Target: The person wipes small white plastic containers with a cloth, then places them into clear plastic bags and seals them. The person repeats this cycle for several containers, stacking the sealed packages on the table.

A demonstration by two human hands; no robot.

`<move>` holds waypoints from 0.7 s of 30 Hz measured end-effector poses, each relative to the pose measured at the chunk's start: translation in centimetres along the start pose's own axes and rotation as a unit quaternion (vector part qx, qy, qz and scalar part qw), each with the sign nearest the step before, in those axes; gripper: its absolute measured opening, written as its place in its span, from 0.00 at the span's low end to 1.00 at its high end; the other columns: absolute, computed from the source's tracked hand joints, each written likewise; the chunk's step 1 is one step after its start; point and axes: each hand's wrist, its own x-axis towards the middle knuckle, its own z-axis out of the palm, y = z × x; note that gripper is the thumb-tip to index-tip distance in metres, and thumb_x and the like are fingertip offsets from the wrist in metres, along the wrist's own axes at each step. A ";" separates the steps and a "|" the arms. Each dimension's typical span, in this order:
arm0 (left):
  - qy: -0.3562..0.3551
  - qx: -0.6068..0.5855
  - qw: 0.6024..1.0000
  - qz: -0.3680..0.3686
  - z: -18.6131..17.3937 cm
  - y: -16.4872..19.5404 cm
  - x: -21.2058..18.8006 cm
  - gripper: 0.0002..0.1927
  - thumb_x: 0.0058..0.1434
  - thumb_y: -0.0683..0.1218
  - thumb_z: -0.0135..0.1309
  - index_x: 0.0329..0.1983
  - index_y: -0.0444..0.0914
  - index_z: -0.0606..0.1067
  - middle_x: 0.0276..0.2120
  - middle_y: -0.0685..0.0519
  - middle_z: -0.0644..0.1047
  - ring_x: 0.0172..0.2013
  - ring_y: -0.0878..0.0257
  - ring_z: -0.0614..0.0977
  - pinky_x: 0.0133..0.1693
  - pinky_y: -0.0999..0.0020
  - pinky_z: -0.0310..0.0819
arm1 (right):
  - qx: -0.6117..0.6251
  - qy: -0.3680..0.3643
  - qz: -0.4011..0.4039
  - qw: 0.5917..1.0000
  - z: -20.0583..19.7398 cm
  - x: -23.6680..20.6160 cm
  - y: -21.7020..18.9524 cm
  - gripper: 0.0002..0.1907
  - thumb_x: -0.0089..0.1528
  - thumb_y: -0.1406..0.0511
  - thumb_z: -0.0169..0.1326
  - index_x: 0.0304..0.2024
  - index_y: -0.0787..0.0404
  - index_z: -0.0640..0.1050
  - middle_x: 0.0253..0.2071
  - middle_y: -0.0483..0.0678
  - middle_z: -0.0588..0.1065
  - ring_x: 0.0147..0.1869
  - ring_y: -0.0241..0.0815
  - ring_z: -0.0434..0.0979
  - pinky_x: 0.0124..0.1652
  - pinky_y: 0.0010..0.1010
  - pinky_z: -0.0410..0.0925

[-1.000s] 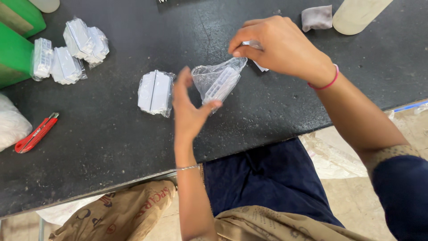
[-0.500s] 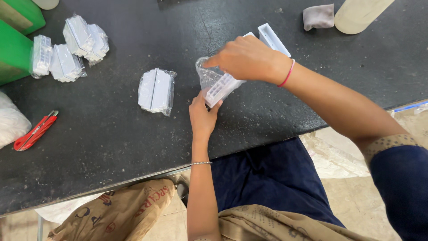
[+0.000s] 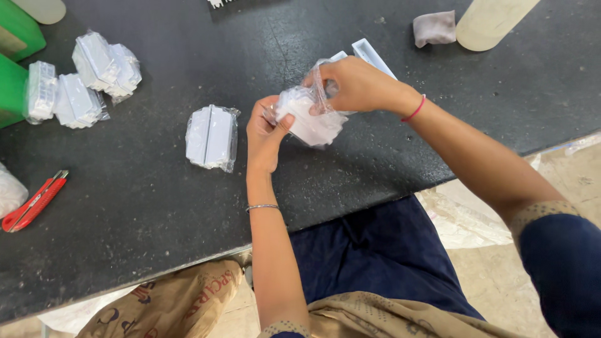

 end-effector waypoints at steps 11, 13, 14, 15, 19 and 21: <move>0.172 -0.058 0.983 -0.028 -3.4 -1.4 -1.5 0.21 0.67 0.51 0.58 0.57 0.36 0.70 0.50 0.51 0.78 0.48 0.64 0.81 0.46 0.66 0.83 | 0.237 0.245 0.061 0.938 -0.8 -6.4 4.9 0.31 0.60 0.67 0.63 0.63 0.66 0.65 0.56 0.46 0.70 0.56 0.39 0.75 0.54 0.33 0.71; 0.167 -0.079 0.981 -0.054 -2.7 -1.7 -1.5 0.21 0.68 0.52 0.59 0.58 0.36 0.71 0.51 0.49 0.78 0.49 0.62 0.81 0.46 0.65 0.81 | 0.235 0.308 0.097 0.917 -2.6 -7.5 7.4 0.30 0.61 0.67 0.63 0.62 0.65 0.65 0.56 0.47 0.70 0.54 0.39 0.76 0.51 0.34 0.72; 0.165 -0.090 0.980 -0.066 -2.4 -1.8 -1.5 0.22 0.69 0.52 0.59 0.59 0.36 0.71 0.51 0.48 0.78 0.49 0.61 0.81 0.46 0.65 0.80 | 0.220 0.337 0.147 0.904 -3.7 -8.3 8.7 0.27 0.62 0.67 0.64 0.60 0.64 0.67 0.52 0.48 0.73 0.50 0.39 0.78 0.48 0.35 0.73; 0.166 -0.096 0.979 -0.067 -2.2 -1.8 -1.5 0.22 0.68 0.52 0.59 0.59 0.36 0.71 0.51 0.48 0.78 0.48 0.60 0.81 0.45 0.65 0.80 | 0.204 0.364 0.197 0.887 -4.3 -9.1 9.9 0.25 0.64 0.66 0.65 0.58 0.64 0.68 0.48 0.49 0.77 0.46 0.40 0.80 0.44 0.36 0.74; 0.180 -0.132 0.972 -0.078 -2.4 -2.2 -1.2 0.23 0.66 0.53 0.58 0.58 0.37 0.70 0.51 0.50 0.78 0.49 0.60 0.82 0.44 0.62 0.81 | -0.029 0.430 0.150 0.890 -3.7 -11.7 14.0 0.20 0.68 0.67 0.64 0.56 0.64 0.69 0.46 0.54 0.81 0.48 0.48 0.83 0.49 0.40 0.75; 0.182 -0.146 0.969 -0.085 -2.6 -2.6 -1.2 0.24 0.65 0.54 0.58 0.58 0.37 0.70 0.51 0.50 0.78 0.49 0.59 0.82 0.45 0.62 0.82 | -0.101 0.426 0.212 0.874 -2.3 -12.3 15.0 0.22 0.66 0.63 0.65 0.53 0.63 0.68 0.38 0.56 0.79 0.40 0.51 0.82 0.42 0.41 0.74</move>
